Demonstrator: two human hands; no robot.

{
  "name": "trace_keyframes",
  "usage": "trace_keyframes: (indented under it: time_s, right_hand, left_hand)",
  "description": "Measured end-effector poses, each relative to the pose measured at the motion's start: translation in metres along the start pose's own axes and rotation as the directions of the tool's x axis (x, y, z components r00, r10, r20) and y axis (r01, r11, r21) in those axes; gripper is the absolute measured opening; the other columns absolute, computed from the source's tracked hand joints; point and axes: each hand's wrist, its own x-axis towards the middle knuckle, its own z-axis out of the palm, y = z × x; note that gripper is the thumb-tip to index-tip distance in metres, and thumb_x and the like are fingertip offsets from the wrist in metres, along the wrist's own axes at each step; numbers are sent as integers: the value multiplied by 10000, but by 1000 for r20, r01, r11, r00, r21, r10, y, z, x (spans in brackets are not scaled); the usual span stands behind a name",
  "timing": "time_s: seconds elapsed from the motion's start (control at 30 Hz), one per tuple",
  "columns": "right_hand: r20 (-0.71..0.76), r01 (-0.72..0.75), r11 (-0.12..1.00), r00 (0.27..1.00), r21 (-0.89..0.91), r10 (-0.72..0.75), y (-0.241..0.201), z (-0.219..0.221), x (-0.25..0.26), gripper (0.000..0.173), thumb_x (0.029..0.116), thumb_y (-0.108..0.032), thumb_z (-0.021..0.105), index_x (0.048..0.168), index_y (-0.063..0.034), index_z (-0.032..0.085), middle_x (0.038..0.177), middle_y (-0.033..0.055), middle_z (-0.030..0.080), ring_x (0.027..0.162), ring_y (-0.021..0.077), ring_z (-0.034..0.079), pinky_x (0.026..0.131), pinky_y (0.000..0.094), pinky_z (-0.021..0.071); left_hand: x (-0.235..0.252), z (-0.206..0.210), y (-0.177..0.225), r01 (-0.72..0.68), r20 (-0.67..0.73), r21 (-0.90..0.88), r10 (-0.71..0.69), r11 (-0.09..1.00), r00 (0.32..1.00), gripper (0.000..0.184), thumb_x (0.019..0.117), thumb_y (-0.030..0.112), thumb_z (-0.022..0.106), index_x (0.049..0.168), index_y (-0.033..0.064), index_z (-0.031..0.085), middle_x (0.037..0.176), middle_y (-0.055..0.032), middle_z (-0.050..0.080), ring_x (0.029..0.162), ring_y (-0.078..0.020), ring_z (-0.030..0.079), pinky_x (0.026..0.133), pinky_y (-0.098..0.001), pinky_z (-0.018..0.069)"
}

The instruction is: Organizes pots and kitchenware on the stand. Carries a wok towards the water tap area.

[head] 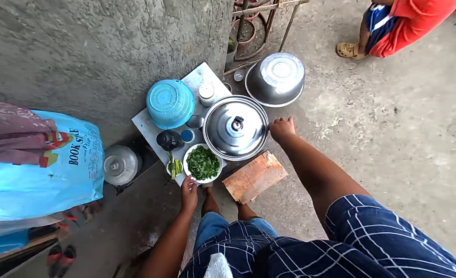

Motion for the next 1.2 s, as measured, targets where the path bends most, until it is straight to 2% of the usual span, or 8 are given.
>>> trace_keyframes:
  time_s: [0.43, 0.7, 0.77, 0.87, 0.97, 1.03, 1.13, 1.2]
  right_hand:
    - [-8, -2, 1000, 1000, -25, 2, 11, 6, -11, 237, 973, 31, 572, 1167, 85, 696, 1237, 282, 668, 1285, 476, 556, 1062, 671, 391]
    - [1, -53, 998, 999, 33, 53, 10, 5, -9, 226, 974, -2, 606, 1163, 62, 712, 1266, 281, 664, 1306, 477, 547, 1061, 690, 385]
    - [-7, -51, 997, 999, 54, 52, 12, 6, -7, 245, 962, 2, 622, 1186, 55, 706, 1292, 291, 648, 1321, 502, 524, 1068, 729, 353]
    - [-71, -33, 992, 997, 122, 42, 9, 9, -8, 346, 939, 44, 622, 1281, 50, 668, 1369, 335, 584, 1364, 558, 453, 1127, 812, 203]
    - [-229, 53, 978, 974, 200, -7, -8, 3, -8, 486, 929, 35, 643, 1412, 24, 585, 1434, 366, 514, 1378, 590, 420, 1132, 835, 159]
    - [-323, 165, 955, 943, 248, -79, -26, -2, -5, 505, 969, -72, 624, 1466, -21, 552, 1497, 338, 477, 1404, 569, 410, 1152, 793, 195]
    - [-370, 342, 887, 903, 312, -218, -57, -3, 5, 561, 1005, -277, 660, 1516, -92, 519, 1532, 283, 476, 1380, 535, 462, 1102, 723, 355]
    - [-333, 357, 869, 911, 344, -242, -75, -4, 11, 570, 1000, -264, 677, 1525, -113, 514, 1512, 260, 504, 1343, 522, 497, 1046, 702, 407]
  left_hand:
    - [13, -3, -5, 53, 31, 33, -54, 998, 998, 442, 1061, 98, 501, 1468, -63, 438, 1302, -275, 580, 1090, -300, 611, 914, -425, 512]
    - [23, 3, 12, 118, 145, 40, -123, 992, 982, 404, 1087, 135, 474, 1446, -48, 482, 1393, -277, 547, 1227, -334, 585, 1000, -456, 496]
    - [36, 10, 19, 122, 202, 49, -129, 991, 971, 410, 1093, 158, 468, 1445, -52, 485, 1414, -279, 543, 1257, -340, 581, 1027, -460, 488]
    - [60, 27, 33, 136, 270, 36, -141, 990, 953, 442, 1103, 192, 454, 1480, -40, 453, 1448, -276, 525, 1296, -355, 566, 1056, -484, 478]
    - [79, 48, 49, 150, 281, -21, -138, 988, 950, 464, 1109, 208, 446, 1511, -21, 418, 1450, -270, 527, 1293, -363, 566, 1053, -504, 475]
    - [88, 59, 56, 156, 284, -43, -137, 987, 949, 480, 1109, 225, 454, 1533, 6, 402, 1463, -257, 523, 1310, -365, 558, 1060, -518, 474]
    - [90, 67, 57, 162, 309, -59, -137, 985, 941, 506, 1107, 229, 463, 1558, 23, 362, 1497, -255, 493, 1334, -374, 538, 1067, -539, 462]
    - [86, 67, 57, 171, 318, -51, -146, 984, 937, 504, 1106, 220, 465, 1556, 17, 362, 1491, -255, 499, 1329, -371, 544, 1066, -539, 464]
